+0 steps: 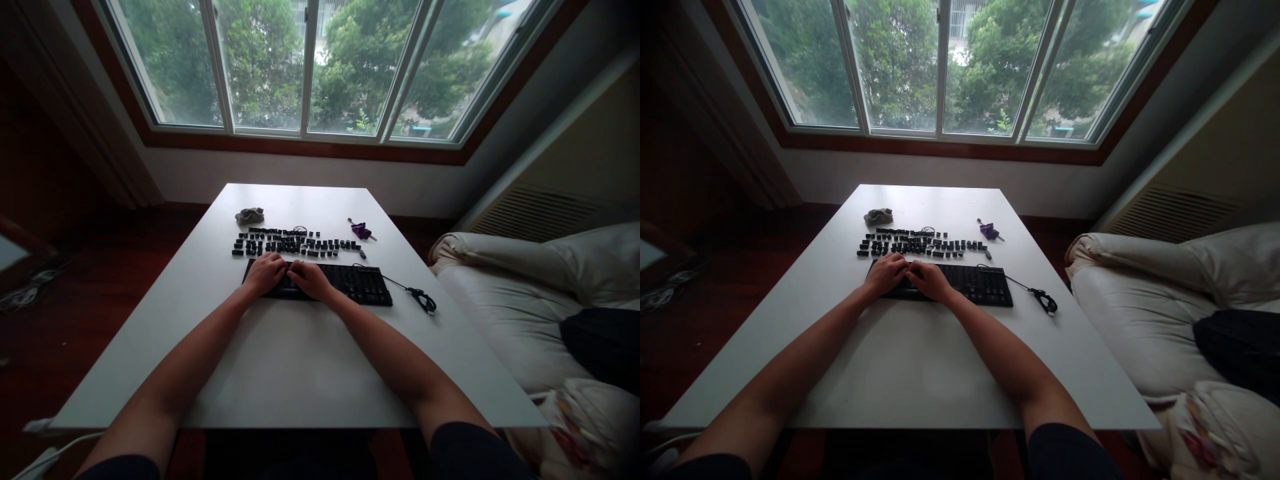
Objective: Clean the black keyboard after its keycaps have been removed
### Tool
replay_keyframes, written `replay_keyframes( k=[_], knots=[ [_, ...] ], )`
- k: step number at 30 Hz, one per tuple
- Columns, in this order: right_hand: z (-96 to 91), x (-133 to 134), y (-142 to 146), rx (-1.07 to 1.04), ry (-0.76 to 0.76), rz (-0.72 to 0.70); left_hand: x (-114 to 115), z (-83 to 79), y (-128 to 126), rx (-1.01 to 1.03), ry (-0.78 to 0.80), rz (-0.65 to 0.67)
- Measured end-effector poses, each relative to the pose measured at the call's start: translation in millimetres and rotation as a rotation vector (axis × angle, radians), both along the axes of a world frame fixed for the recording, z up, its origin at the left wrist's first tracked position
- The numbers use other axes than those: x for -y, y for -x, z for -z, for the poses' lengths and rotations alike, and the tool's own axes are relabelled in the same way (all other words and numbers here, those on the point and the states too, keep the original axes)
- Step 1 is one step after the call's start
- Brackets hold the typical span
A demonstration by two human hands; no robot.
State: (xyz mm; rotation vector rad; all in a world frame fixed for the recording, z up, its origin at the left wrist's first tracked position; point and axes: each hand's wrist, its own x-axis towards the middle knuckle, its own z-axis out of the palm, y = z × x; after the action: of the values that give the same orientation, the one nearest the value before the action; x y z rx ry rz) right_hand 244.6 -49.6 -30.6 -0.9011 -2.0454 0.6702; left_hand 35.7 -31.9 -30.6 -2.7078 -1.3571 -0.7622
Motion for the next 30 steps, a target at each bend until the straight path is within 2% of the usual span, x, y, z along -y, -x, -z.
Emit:
replay_keyframes(
  k=[4, 7, 14, 17, 24, 30],
  knots=[
    [13.8, -5.5, 0.8, -0.118, 0.200, 0.034, 1.0, -1.0, -0.3, 0.014, 0.009, 0.004],
    [19.2, -8.7, 1.2, -0.175, 0.268, 0.027, 1.1, -1.1, -0.4, 0.035, 0.018, 0.001],
    [13.6, -18.6, -3.3, -0.518, 0.447, 0.112, 0.7, -0.8, 0.0, 0.082, 0.041, -0.005],
    [15.0, -21.9, -4.7, -0.523, 0.423, 0.128, 1.6, -2.7, 0.0, 0.114, 0.063, 0.016],
    [23.0, -23.1, -3.8, -0.459, 0.348, 0.097, 2.5, -5.1, 1.6, 0.199, 0.161, 0.162],
    [23.7, -24.1, -3.4, -0.482, 0.352, 0.040, -2.0, -1.4, 2.8, 0.260, 0.211, 0.188]
  ],
)
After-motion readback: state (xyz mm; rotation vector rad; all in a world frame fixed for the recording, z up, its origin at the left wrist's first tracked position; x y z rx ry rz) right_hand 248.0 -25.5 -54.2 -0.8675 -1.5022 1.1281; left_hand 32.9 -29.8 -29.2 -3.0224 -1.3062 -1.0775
